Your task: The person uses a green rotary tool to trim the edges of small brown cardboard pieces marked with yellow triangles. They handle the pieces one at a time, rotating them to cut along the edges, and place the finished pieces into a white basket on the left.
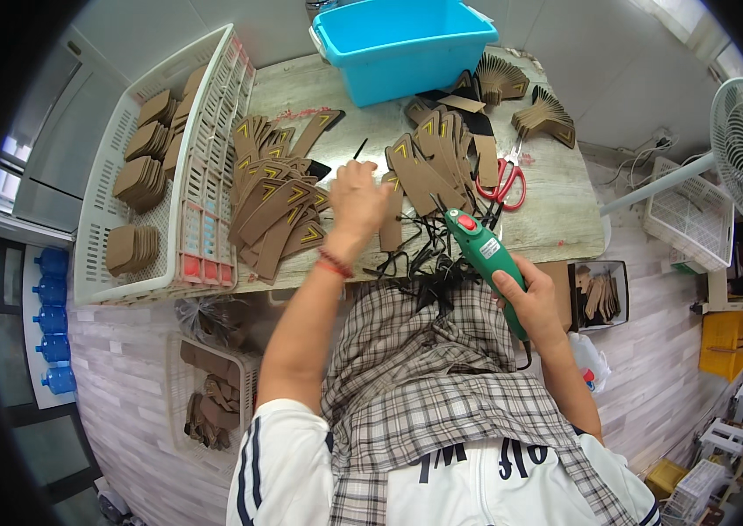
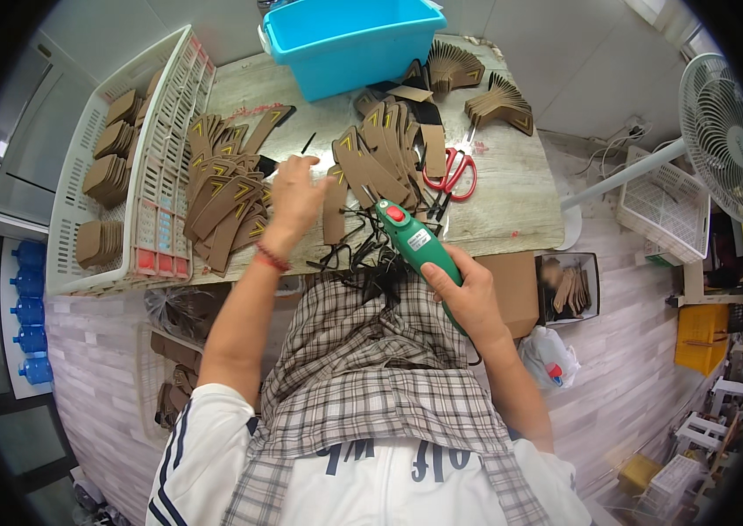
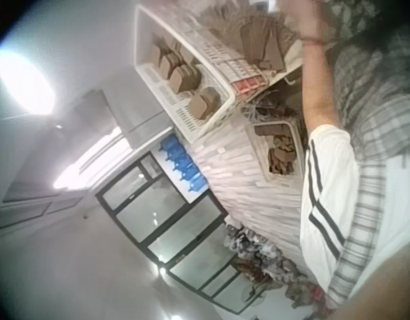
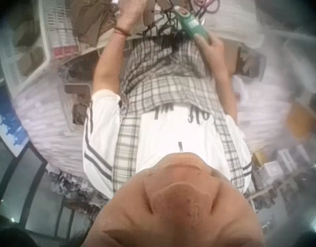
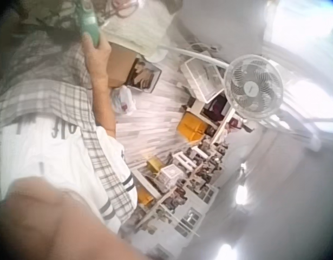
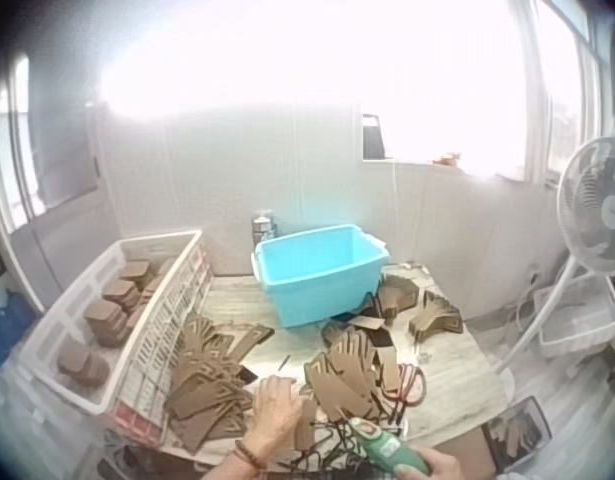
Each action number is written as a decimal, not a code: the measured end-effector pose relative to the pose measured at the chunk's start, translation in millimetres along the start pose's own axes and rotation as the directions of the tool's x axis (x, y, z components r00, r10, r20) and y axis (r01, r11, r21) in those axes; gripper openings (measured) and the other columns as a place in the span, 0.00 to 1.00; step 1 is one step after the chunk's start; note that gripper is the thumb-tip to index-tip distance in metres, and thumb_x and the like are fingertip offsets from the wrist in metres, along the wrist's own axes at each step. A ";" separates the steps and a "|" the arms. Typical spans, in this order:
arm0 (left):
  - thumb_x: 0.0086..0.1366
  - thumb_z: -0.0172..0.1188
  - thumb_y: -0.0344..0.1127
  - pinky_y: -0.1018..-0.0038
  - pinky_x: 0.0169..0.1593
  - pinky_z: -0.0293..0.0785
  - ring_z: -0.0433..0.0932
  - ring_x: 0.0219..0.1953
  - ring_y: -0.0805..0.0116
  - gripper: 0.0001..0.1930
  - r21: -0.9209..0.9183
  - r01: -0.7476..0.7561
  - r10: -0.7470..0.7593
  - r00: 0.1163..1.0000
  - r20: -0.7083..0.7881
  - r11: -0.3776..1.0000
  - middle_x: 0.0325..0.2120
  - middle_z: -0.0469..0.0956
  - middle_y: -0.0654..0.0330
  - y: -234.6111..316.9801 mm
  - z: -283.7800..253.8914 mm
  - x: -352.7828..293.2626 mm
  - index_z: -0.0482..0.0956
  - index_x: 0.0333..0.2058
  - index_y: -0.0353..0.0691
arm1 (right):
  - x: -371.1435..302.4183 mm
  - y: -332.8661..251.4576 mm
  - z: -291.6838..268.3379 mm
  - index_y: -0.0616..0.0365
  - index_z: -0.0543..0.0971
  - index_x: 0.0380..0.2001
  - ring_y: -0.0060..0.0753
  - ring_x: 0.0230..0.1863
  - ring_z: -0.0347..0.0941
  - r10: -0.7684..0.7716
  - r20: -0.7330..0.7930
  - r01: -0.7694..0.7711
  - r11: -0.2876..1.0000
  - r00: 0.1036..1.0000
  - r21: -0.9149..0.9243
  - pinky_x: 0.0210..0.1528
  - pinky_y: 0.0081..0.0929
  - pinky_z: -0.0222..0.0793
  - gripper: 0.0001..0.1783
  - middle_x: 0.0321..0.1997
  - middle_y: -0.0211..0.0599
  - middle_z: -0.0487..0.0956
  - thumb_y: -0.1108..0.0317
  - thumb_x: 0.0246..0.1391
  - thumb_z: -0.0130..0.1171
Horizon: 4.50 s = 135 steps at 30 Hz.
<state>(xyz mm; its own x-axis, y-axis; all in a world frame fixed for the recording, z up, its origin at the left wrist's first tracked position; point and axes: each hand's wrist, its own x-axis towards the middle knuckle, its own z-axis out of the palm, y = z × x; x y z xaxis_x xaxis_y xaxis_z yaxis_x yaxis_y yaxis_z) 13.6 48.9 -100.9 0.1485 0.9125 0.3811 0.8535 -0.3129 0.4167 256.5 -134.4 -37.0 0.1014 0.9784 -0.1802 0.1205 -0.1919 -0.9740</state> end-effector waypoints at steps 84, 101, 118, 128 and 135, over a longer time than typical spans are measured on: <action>0.63 0.60 0.28 0.84 0.34 0.70 0.72 0.28 0.83 0.06 -0.919 0.324 -0.207 0.938 0.279 0.226 0.28 0.79 0.66 50.6 -51.1 -52.4 0.80 0.35 0.30 | -10.1 -3.1 0.2 0.64 0.75 0.50 0.15 0.25 0.69 -0.050 0.039 0.050 0.999 0.998 0.000 0.28 0.17 0.67 0.23 0.27 0.28 0.76 0.62 0.55 0.64; 0.59 0.62 0.27 0.84 0.33 0.67 0.70 0.28 0.84 0.06 -0.701 0.322 0.022 0.901 0.434 0.636 0.25 0.78 0.68 33.9 -81.1 -21.4 0.80 0.33 0.30 | -6.6 -8.4 -15.7 0.62 0.76 0.49 0.17 0.28 0.71 -0.065 0.128 0.082 0.988 0.990 -0.131 0.33 0.18 0.69 0.23 0.29 0.30 0.78 0.60 0.54 0.65; 0.58 0.61 0.27 0.83 0.33 0.69 0.73 0.28 0.82 0.03 -0.674 0.409 -0.013 0.860 0.511 0.615 0.24 0.78 0.68 2.8 -114.7 -3.6 0.82 0.29 0.34 | 5.6 -16.0 -1.4 0.62 0.77 0.49 0.15 0.26 0.69 -0.054 0.095 0.057 0.998 0.994 -0.037 0.28 0.16 0.67 0.21 0.28 0.27 0.76 0.62 0.55 0.63; 0.54 0.66 0.39 0.63 0.47 0.66 0.70 0.44 0.55 0.17 0.016 -0.156 0.156 0.982 -0.108 0.988 0.39 0.75 0.55 -27.4 -53.7 3.4 0.79 0.41 0.39 | -0.9 1.7 -6.3 0.64 0.77 0.46 0.16 0.23 0.69 0.026 0.019 -0.026 1.000 0.999 0.017 0.26 0.17 0.66 0.19 0.27 0.29 0.76 0.61 0.57 0.61; 0.50 0.69 0.39 0.60 0.52 0.59 0.64 0.49 0.55 0.19 -0.059 0.308 -0.312 0.948 -0.062 0.949 0.41 0.72 0.56 7.1 51.8 12.9 0.75 0.40 0.43 | -0.4 5.3 -0.7 0.63 0.77 0.46 0.16 0.22 0.68 0.050 -0.033 -0.049 0.999 0.998 0.015 0.26 0.17 0.65 0.19 0.25 0.28 0.76 0.61 0.57 0.61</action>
<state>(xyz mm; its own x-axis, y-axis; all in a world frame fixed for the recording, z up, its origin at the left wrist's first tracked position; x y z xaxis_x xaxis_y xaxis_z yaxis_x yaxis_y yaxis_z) 47.4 72.1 -135.8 -0.1561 0.9464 0.2827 0.8265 -0.0315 0.5620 257.8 -135.8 -42.0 0.1395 0.9646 -0.2239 0.1007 -0.2388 -0.9658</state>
